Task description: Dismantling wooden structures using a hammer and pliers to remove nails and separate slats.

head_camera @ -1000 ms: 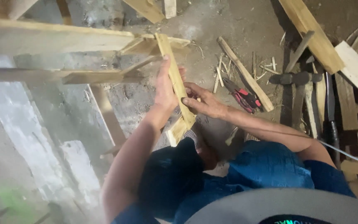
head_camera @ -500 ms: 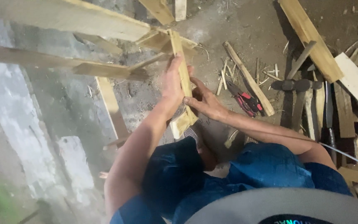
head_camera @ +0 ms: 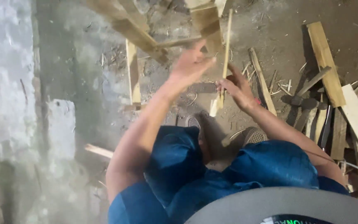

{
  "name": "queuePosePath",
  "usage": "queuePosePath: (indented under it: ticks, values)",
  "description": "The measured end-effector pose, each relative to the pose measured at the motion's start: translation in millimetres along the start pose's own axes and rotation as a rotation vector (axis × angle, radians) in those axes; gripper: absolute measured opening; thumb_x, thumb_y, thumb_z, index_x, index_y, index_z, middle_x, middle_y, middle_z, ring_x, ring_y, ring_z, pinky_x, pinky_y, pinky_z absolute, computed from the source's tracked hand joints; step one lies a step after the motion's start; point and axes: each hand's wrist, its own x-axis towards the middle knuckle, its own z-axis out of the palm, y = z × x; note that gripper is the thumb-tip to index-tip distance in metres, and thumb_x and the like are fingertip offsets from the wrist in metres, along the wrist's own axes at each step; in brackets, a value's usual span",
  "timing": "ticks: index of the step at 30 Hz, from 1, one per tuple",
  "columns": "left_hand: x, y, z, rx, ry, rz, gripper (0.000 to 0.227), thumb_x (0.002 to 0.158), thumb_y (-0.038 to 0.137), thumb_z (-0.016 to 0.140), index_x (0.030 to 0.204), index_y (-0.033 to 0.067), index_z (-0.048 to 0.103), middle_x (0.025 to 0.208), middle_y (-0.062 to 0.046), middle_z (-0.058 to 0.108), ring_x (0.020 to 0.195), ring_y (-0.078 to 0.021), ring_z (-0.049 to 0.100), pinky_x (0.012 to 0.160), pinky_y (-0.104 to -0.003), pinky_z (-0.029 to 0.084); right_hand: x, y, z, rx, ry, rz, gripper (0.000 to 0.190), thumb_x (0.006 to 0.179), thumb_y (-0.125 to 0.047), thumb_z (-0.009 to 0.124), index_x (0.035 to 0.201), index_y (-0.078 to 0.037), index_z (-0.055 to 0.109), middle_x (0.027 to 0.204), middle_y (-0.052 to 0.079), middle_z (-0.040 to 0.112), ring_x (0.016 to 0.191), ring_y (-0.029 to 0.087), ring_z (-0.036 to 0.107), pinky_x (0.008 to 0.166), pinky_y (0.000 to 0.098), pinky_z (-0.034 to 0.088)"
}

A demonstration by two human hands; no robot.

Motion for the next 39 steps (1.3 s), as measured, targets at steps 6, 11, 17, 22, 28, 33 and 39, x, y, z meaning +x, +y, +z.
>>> queuePosePath:
  ticks: [6,11,17,22,28,33,39]
  values:
    - [-129,-43,-71,-0.101,0.437,0.466,0.049,0.102,0.038,0.055,0.143,0.0118,0.049,0.144,-0.017,0.058,0.122,-0.0299,0.065,0.098,-0.043,0.061,-28,-16,-8,-0.001,0.061,0.072,0.096,0.089,-0.032,0.068,0.162,0.003,0.018,0.106,0.015,0.068,0.100,0.025,0.067,0.095,0.0432,0.059]
    - [-211,-90,-80,-0.365,0.840,0.061,0.049,0.097,0.017,0.059,0.144,0.0005,0.053,0.115,-0.010,0.068,0.101,-0.0181,0.063,0.091,-0.029,0.055,-40,-27,-21,-0.169,0.012,0.212,0.080,0.095,-0.021,0.055,0.161,0.005,0.017,0.109,0.023,0.066,0.096,0.031,0.070,0.086,0.0446,0.061]
    - [-214,-193,-69,-0.595,0.758,0.028,0.064,0.097,0.046,0.049,0.146,0.0069,0.047,0.151,-0.016,0.051,0.135,-0.0285,0.055,0.109,-0.041,0.047,-55,-78,-27,-0.247,-0.173,0.269,0.090,0.089,-0.021,0.061,0.164,0.002,0.017,0.106,0.022,0.071,0.096,0.033,0.071,0.079,0.0446,0.061]
    - [-113,-295,-64,-1.135,0.535,-0.079,0.051,0.095,0.055,0.047,0.124,0.0146,0.058,0.108,-0.007,0.064,0.087,-0.0156,0.055,0.076,-0.028,0.039,-94,-169,31,-0.603,-0.086,0.339,0.082,0.085,-0.019,0.053,0.164,-0.011,0.031,0.115,0.014,0.073,0.114,0.029,0.069,0.111,0.0538,0.046]
    - [-45,-331,-58,-1.205,0.372,0.015,0.043,0.098,0.044,0.049,0.104,0.0064,0.068,0.084,-0.005,0.062,0.068,-0.0127,0.051,0.061,-0.025,0.037,-91,-156,18,-0.599,-0.207,0.241,0.094,0.077,-0.021,0.057,0.164,-0.002,0.028,0.113,0.022,0.072,0.105,0.036,0.071,0.095,0.0590,0.058]
    - [-32,-340,-44,-1.004,0.442,0.045,0.039,0.099,0.025,0.053,0.123,0.0029,0.074,0.097,-0.004,0.069,0.083,-0.0129,0.056,0.072,-0.024,0.041,-92,-144,34,-0.684,-0.088,0.436,0.089,0.071,-0.031,0.065,0.153,-0.001,0.046,0.110,0.017,0.076,0.100,0.029,0.074,0.098,0.0496,0.057]
    - [-21,-355,-37,-1.057,0.517,-0.094,0.035,0.092,0.043,0.073,0.112,0.0156,0.077,0.081,-0.006,0.064,0.060,-0.0117,0.054,0.041,-0.017,0.034,-76,-94,23,-0.297,-0.270,0.281,0.078,0.094,-0.023,0.058,0.157,0.009,0.028,0.115,0.036,0.067,0.102,0.041,0.073,0.094,0.0501,0.055]
